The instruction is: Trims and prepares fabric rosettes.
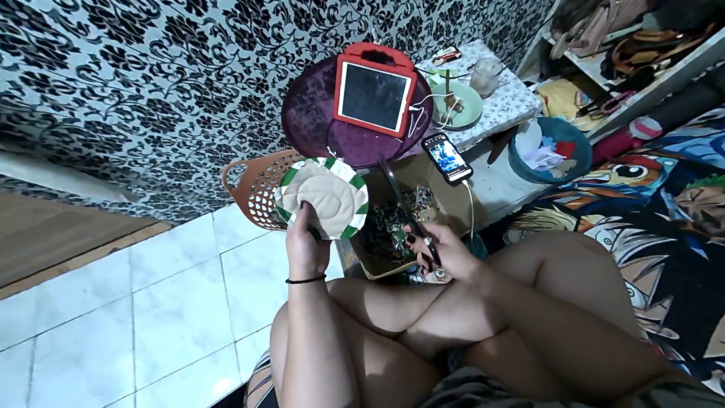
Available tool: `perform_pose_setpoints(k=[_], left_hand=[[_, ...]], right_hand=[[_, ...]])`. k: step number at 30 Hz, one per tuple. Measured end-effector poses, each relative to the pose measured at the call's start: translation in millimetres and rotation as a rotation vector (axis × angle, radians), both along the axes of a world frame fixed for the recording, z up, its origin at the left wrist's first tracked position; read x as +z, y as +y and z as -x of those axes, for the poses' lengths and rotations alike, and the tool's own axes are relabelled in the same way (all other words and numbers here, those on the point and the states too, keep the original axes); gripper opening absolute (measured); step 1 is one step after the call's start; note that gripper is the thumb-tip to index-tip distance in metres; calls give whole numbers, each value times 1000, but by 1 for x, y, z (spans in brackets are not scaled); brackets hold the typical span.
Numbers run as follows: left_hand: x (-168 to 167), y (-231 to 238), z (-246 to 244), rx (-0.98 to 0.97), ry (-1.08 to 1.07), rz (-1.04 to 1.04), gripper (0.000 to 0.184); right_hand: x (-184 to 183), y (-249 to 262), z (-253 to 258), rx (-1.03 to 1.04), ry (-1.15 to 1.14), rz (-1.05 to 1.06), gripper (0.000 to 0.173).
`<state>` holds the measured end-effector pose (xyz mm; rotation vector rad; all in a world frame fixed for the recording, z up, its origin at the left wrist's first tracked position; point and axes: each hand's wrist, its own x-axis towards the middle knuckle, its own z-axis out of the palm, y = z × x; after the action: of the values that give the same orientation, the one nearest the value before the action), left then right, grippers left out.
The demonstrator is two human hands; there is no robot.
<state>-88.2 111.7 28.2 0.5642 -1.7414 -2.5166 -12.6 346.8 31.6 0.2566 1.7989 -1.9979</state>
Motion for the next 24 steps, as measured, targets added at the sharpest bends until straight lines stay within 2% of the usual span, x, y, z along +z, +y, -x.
perform_pose_setpoints(k=[2, 4, 5, 7, 9, 12, 14, 18, 20, 24], left_hand=[[2, -6, -2, -66, -139, 252, 29], [2, -9, -5, -317, -258, 511, 29], [2, -7, -5, -425, -301, 569, 30], [-1, 3, -3, -496, -340, 604, 30], [-3, 8, 0, -487, -346, 605, 30], [-5, 6, 2, -483, -300, 582, 30], [-7, 4, 0, -477, -248, 536, 29], [-3, 3, -2, -402, -216, 451, 29], [-5, 2, 0, -364, -239, 461, 30], [-5, -11, 4, -378, -384, 631, 29]], right_hand=[[1, 0, 3, -95, -57, -28, 31], [3, 2, 6, -166, -96, -46, 29], [4, 4, 7, -180, -98, -61, 28], [5, 9, 8, -123, -61, -112, 28], [2, 10, 6, 5, 1, -182, 35], [-9, 1, 1, 195, 60, -196, 43], [-14, -5, -2, 255, 32, -207, 41], [-20, -11, -1, 120, -158, -219, 34], [-19, -8, 1, 55, -158, -234, 33], [-5, -3, 8, 28, -152, -245, 34]])
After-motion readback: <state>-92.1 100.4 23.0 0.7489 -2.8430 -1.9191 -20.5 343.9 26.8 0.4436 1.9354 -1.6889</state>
